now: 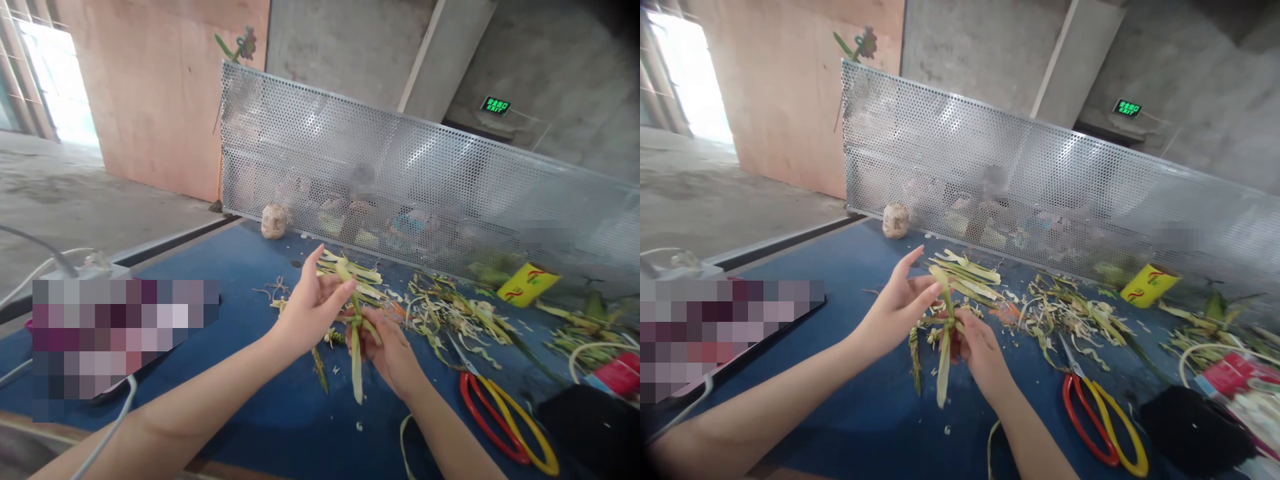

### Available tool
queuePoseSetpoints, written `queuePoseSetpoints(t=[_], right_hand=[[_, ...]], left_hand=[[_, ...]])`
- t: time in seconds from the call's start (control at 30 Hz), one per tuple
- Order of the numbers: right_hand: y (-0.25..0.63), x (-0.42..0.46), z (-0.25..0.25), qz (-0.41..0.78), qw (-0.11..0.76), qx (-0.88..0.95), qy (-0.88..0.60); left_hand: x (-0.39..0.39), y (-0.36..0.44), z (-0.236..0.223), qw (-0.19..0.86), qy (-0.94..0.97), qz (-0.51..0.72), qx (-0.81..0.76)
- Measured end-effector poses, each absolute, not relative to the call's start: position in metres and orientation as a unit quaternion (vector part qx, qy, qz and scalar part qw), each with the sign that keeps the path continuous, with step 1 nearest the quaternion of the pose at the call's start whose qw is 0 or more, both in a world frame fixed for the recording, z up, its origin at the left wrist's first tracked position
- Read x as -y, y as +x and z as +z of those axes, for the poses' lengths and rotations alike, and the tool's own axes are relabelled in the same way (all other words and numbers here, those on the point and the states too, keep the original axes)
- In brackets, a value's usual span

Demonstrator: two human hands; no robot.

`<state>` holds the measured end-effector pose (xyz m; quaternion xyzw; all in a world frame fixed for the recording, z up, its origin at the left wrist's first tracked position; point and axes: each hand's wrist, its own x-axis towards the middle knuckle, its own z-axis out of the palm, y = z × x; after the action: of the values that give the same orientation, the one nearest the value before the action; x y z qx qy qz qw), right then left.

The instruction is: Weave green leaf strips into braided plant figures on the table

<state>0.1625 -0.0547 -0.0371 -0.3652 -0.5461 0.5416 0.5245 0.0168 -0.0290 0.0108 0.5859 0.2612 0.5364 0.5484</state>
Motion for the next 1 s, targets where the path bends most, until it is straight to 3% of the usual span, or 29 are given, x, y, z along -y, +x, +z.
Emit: queuePoseSetpoints(t=[0.13,0.37,0.63,1.0], right_hand=[[0.166,0.057,-0.033,0.485,0.524,0.572,-0.405],[0.173,0.057,-0.028,0.364,0.479,0.642,-0.475],[0.183,0.053,-0.025,0.428,0.459,0.651,-0.428],[0.186,0.053,-0.028,0.422,0.473,0.634,-0.443]], left_hand=[[0.024,0.014,0.003,0.519,0.648,0.426,-0.360],[0.023,0.010,0.004,0.514,0.719,0.339,-0.322],[0.030,0.018,0.002,0.682,0.622,0.330,-0.196],[0.033,0.015,0.005,0.722,0.595,0.320,-0.151]])
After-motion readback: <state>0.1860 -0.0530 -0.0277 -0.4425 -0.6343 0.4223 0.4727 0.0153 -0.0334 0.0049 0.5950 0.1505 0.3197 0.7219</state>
